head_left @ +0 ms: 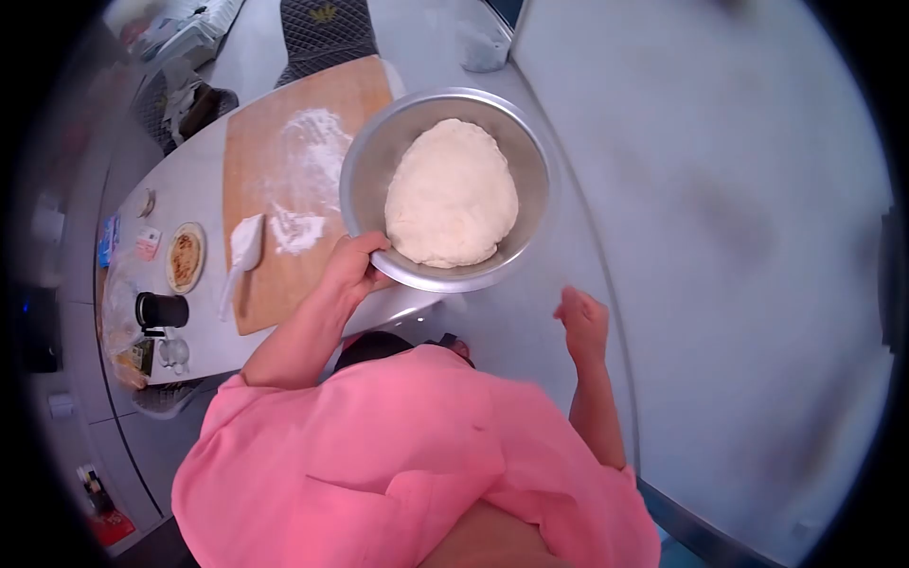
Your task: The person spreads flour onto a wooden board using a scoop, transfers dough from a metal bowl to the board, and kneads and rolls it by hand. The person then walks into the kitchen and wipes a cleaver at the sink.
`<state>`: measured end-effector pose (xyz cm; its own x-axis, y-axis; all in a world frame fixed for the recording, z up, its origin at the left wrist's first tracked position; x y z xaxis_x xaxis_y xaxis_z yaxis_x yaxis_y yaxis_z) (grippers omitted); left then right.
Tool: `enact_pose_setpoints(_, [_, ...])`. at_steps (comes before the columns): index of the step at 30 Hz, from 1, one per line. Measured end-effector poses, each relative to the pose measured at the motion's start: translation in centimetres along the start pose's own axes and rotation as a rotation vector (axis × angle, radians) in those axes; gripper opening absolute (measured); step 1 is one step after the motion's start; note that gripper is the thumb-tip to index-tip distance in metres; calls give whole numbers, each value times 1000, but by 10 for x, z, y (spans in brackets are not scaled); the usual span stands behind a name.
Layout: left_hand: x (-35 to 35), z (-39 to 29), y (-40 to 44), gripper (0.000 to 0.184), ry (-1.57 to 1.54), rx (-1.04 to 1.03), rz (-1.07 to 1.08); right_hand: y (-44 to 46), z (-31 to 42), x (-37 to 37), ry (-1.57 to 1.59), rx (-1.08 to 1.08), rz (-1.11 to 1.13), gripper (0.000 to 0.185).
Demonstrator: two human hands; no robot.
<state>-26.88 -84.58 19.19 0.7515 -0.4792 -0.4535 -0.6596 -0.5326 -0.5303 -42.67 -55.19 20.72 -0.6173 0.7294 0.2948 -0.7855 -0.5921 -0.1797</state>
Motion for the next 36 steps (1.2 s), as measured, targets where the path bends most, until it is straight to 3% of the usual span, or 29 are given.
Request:
enact_pose_setpoints(3, [-19,39,42,6,-23,181,108,-11,-39,50,94,-87,-162,41])
enact_pose_setpoints(6, [-56,55,59,5,-27,200,135,-14,-44,77,69,-221,-283,43])
enact_pose_setpoints(9, [-95,46,56,6,91,229,39,7,-33,97,47,-189,-275,48])
enact_pose_setpoints(10, [-99,56,69,10,-7,203,29,21,-29,105,35,-171,-239,48])
enact_pose_setpoints(11, [-54,88,120,10,1,143,-29,66,-89,71,91,-112,-172,48])
enact_pose_setpoints(13, [-50,99,151,16,18,92,-104,115,-110,69,111,-56,-100,48])
enact_pose_setpoints(18, [-65,82,190,31,9,36,-181,217,-76,88,23,-31,27,47])
enact_pose_setpoints(20, [-82,63,190,37,-23,-148,-329,262,-46,84,-34,48,92,45])
enact_pose_setpoints(23, [-104,35,208,39,3,18,-407,333,-12,89,-20,36,210,43])
enact_pose_setpoints(25, [-87,37,224,37,-50,-34,-391,370,2,94,-90,166,195,44])
enact_pose_setpoints(29, [-90,14,247,29,-261,-108,-437,449,12,102,64,118,214,45])
enact_pose_setpoints(36, [-95,-35,287,18,-539,-375,-735,636,33,86,-33,127,302,48])
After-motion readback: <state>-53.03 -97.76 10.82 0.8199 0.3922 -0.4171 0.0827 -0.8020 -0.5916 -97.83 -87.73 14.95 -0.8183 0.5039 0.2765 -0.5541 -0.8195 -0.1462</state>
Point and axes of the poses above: each hand's wrist, its own y-axis towards the middle knuckle, its own x-axis out of the back of the hand, z = x × y, the point moved 2 cm from there along y, towards the middle knuckle, and after that the axes turned 8 degrees about z, right-handed, at the moved point
